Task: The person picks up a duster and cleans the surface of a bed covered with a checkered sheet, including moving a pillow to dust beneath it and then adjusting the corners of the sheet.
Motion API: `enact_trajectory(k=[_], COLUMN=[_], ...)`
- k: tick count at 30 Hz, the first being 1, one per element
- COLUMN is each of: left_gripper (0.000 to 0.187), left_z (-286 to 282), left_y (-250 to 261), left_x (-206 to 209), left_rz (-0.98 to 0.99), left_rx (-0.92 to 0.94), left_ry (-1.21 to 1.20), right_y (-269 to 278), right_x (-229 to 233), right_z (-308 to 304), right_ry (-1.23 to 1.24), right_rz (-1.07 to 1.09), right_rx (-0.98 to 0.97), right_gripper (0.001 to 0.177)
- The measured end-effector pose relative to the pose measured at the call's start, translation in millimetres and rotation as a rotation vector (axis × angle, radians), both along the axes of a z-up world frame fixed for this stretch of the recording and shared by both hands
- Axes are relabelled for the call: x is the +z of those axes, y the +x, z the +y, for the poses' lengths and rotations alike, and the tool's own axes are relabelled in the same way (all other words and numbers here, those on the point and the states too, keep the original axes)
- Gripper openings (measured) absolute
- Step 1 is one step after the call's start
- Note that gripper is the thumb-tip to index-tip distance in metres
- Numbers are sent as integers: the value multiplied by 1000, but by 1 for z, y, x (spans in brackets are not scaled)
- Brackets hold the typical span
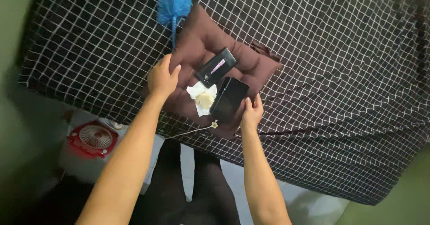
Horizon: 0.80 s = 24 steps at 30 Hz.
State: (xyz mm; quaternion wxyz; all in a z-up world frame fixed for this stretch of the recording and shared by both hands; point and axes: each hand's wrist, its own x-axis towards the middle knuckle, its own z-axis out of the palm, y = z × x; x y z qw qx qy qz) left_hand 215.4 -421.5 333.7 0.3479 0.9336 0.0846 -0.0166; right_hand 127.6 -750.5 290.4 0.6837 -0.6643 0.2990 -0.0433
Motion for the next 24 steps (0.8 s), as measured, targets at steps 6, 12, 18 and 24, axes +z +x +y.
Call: enact_trajectory(k=[6, 12, 18, 24], left_gripper=[52, 52, 50, 50], left_z=[62, 146, 245, 344], left_y=[-4, -10, -10, 9], left_x=[19, 31, 17, 4], left_rz=[-7, -36, -114, -87], left_rx=[64, 142, 175, 190], left_ry=[15, 54, 152, 245], right_y=[12, 35, 56, 83], right_x=[20, 6, -20, -36], right_z=[66, 146, 237, 329], right_ry=[83, 158, 206, 203], right_rz=[18, -85, -65, -43], right_rx=[19, 101, 172, 234], right_gripper=[50, 51, 53, 58])
